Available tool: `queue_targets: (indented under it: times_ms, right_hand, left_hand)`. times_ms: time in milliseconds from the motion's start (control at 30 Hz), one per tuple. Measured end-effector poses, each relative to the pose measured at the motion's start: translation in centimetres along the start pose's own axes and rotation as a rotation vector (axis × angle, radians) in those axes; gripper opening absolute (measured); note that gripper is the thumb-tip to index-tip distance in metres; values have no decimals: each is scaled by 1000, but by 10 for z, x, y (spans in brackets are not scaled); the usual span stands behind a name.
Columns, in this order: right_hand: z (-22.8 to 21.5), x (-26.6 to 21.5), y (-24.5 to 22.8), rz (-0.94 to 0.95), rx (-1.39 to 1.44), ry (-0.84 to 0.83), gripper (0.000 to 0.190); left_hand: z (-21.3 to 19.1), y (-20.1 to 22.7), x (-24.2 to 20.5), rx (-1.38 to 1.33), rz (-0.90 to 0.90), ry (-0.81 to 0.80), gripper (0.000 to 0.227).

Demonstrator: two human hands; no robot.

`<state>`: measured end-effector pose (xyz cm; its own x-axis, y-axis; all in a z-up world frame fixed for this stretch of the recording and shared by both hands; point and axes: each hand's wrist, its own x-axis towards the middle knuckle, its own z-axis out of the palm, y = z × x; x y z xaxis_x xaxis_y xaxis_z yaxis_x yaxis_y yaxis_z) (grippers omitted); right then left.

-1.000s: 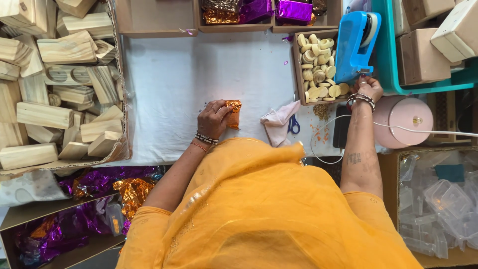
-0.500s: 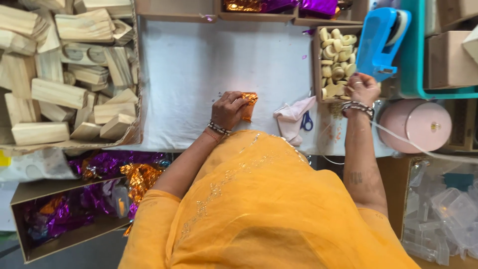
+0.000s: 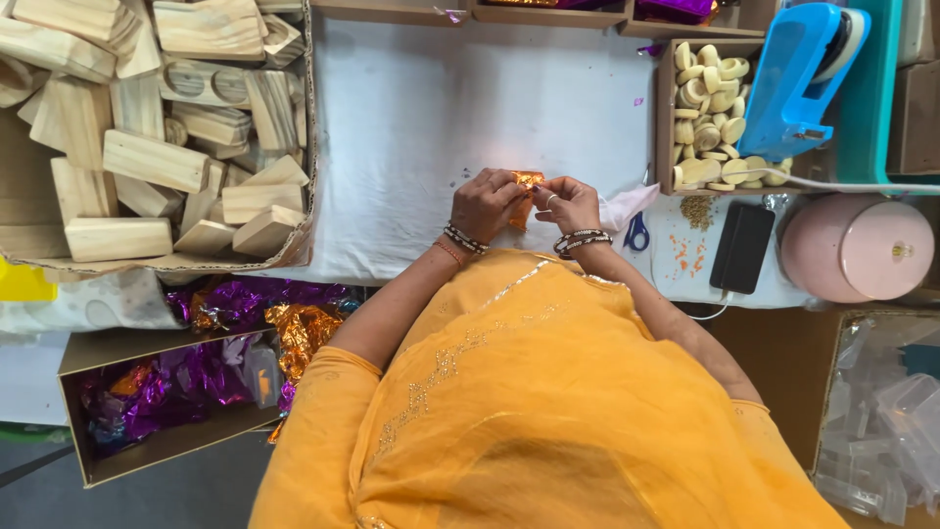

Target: Wrapping wooden blocks in decorative foil and paper.

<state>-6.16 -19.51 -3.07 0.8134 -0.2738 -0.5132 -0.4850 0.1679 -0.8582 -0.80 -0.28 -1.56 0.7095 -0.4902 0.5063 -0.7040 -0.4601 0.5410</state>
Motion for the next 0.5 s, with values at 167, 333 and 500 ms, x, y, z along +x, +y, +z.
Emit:
queue_targets:
  times_ms: [167,333,500]
  right_hand:
    - [9,-3,-1,10,-37,41,8]
    - [14,-11,-3,-6,-32,69,9]
    - [17,-16,-6,57,-8,96,10]
  left_hand:
    - [-2,1,0,-4,12,5,13]
    - [-3,1,-2,-9,33,16,15]
    - [9,-5,-10,-60,-45,-20,21]
